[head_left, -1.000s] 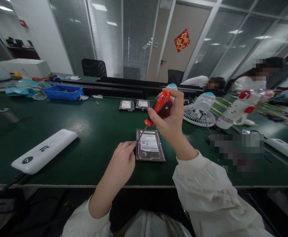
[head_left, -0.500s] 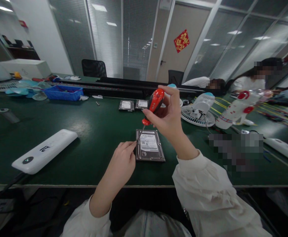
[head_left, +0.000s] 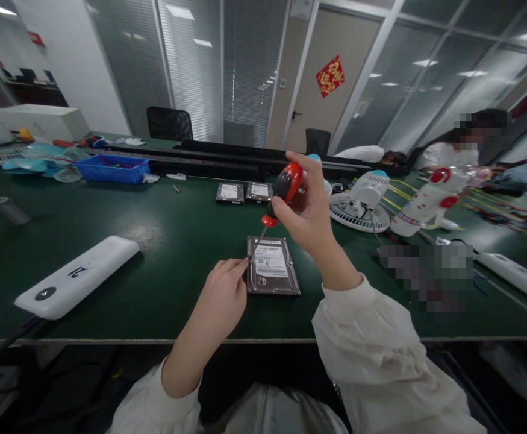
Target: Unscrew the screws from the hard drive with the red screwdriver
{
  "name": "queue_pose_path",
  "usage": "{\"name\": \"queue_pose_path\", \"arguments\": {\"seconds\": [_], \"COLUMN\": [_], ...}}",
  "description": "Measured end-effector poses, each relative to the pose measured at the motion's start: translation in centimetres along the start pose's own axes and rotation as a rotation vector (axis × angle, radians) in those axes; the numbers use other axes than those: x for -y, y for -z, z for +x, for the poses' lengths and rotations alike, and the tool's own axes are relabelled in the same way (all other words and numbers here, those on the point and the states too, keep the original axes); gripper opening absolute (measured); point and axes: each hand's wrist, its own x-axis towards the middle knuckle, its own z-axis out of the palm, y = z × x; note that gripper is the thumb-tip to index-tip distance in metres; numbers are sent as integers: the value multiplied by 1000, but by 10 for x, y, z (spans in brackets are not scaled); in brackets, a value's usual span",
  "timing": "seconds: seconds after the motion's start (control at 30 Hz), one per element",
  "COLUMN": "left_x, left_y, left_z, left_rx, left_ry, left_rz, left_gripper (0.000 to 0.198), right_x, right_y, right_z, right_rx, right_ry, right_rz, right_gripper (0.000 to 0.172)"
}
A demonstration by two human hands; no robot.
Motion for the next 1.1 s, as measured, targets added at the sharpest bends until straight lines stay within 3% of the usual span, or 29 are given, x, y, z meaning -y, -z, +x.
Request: {"name": "queue_pose_path", "arguments": {"seconds": [0.4, 0.57, 0.73, 0.9, 1.1], "left_x": [1, 1, 1, 1, 1], "left_y": [-1, -1, -1, -1, -2], "left_z": [1, 1, 1, 0, 0], "left_rx": [-2, -13, -18, -9, -20], "left_ry": [-11, -18, -23, -17, -20], "left_rz": [39, 55, 47, 36, 28], "left_gripper": [45, 44, 43, 44, 45], "right_x": [4, 7, 8, 10, 3], "right_y": [-1, -7, -10, -10, -7], "right_z": [-1, 1, 1, 1, 4], "right_rx": [20, -62, -6, -14, -134], "right_ry": [-16, 34, -56, -57, -104], "right_rz": [58, 26, 135, 199, 58], "right_gripper": [71, 68, 73, 50, 51]}}
